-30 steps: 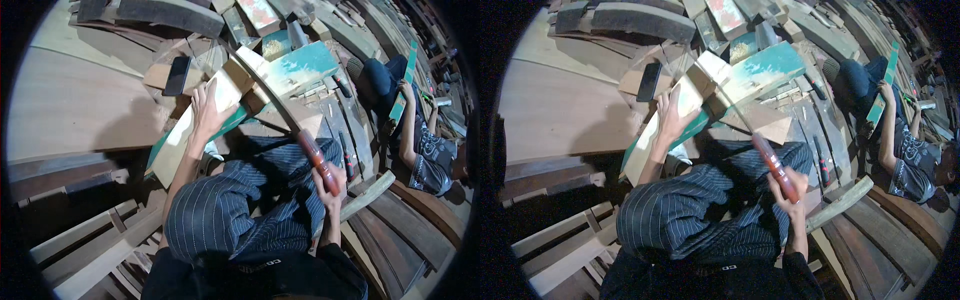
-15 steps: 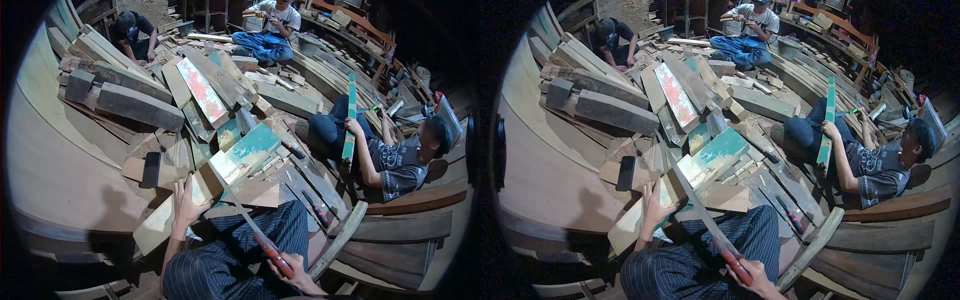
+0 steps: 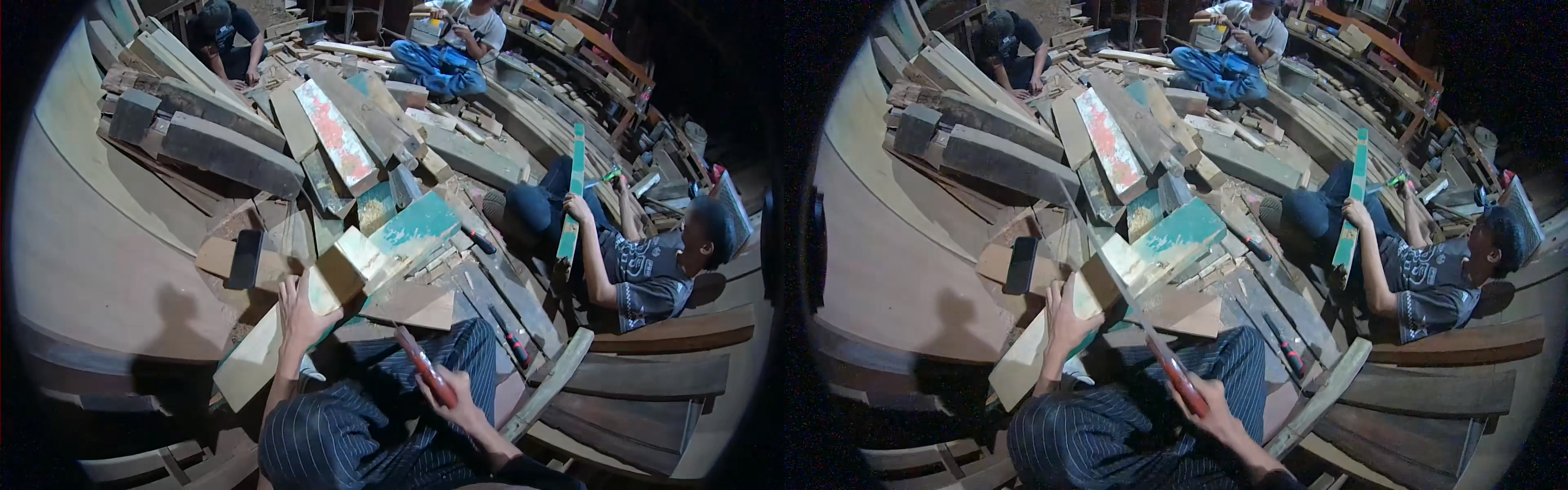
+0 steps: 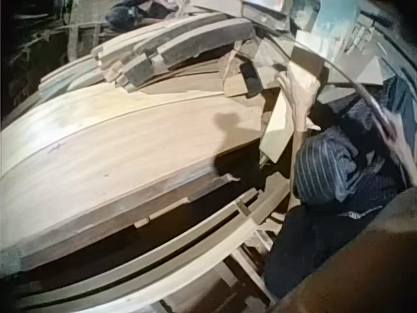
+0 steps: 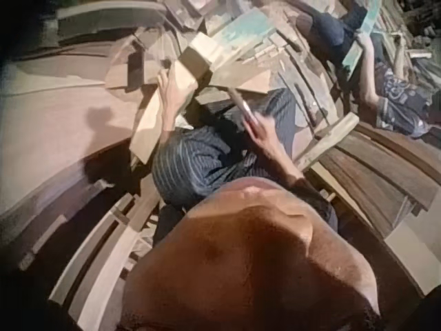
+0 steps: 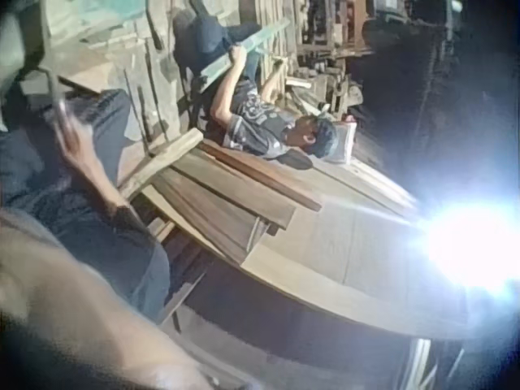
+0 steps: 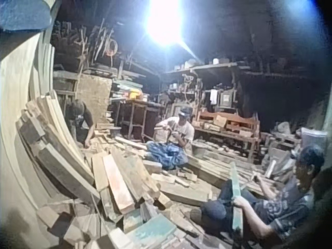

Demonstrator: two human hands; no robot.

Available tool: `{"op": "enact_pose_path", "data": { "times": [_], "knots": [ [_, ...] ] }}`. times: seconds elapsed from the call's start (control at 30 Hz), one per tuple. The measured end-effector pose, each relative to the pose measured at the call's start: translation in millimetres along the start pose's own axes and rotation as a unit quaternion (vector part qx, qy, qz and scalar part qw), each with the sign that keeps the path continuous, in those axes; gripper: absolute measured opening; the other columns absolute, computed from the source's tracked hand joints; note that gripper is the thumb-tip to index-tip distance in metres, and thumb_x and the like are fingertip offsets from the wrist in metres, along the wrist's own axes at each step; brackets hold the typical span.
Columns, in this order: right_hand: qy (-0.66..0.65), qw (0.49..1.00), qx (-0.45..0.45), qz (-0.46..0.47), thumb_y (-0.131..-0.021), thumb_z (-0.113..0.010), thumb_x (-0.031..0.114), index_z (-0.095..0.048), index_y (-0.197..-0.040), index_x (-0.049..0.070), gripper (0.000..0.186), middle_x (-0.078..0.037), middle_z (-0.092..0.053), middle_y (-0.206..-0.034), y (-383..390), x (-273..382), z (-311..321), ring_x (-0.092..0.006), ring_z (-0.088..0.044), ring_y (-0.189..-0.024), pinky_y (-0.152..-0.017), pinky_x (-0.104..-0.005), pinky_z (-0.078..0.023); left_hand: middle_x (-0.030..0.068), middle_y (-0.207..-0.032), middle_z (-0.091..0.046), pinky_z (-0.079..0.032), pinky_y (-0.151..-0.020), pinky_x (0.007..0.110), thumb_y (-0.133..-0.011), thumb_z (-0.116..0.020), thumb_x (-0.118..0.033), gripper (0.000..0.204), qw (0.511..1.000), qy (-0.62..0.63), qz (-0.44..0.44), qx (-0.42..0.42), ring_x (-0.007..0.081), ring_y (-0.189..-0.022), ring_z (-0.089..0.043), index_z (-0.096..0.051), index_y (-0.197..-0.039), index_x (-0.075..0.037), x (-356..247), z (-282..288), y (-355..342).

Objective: The person cuts a wooden board with a hand saw while holding the wood with one hand.

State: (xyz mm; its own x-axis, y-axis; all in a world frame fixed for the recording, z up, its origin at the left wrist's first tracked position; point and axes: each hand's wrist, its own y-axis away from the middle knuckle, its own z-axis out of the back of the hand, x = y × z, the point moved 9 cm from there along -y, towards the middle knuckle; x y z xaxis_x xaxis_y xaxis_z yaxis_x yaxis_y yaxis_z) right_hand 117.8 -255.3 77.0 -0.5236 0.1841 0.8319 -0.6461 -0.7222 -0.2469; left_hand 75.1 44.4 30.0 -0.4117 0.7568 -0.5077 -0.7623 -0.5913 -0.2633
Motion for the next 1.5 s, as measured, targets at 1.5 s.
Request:
{"op": "enact_pose_path", "data": {
  "times": [1.5],
  "knots": [
    [0.139,0.989,-0.016,-0.057,-0.082,-0.072,0.006,-0.068,-0.090,0.001,0.010,-0.013,-0.063,-0.071,55.3,-10.0,29.4,-0.0259,-0.063,-0.059,-0.057,-0.0342,-0.044,0.0228,-0.117,-0.048,-0.040,-0.098,0.049,-0.055,-0.087,-0.050,0.108,1.000,0.003,0.023,0.016,0.0382,-0.115,-0.045,-0.048,-0.138,0.006,21.5,0.0,-7.6]
  ]
}}
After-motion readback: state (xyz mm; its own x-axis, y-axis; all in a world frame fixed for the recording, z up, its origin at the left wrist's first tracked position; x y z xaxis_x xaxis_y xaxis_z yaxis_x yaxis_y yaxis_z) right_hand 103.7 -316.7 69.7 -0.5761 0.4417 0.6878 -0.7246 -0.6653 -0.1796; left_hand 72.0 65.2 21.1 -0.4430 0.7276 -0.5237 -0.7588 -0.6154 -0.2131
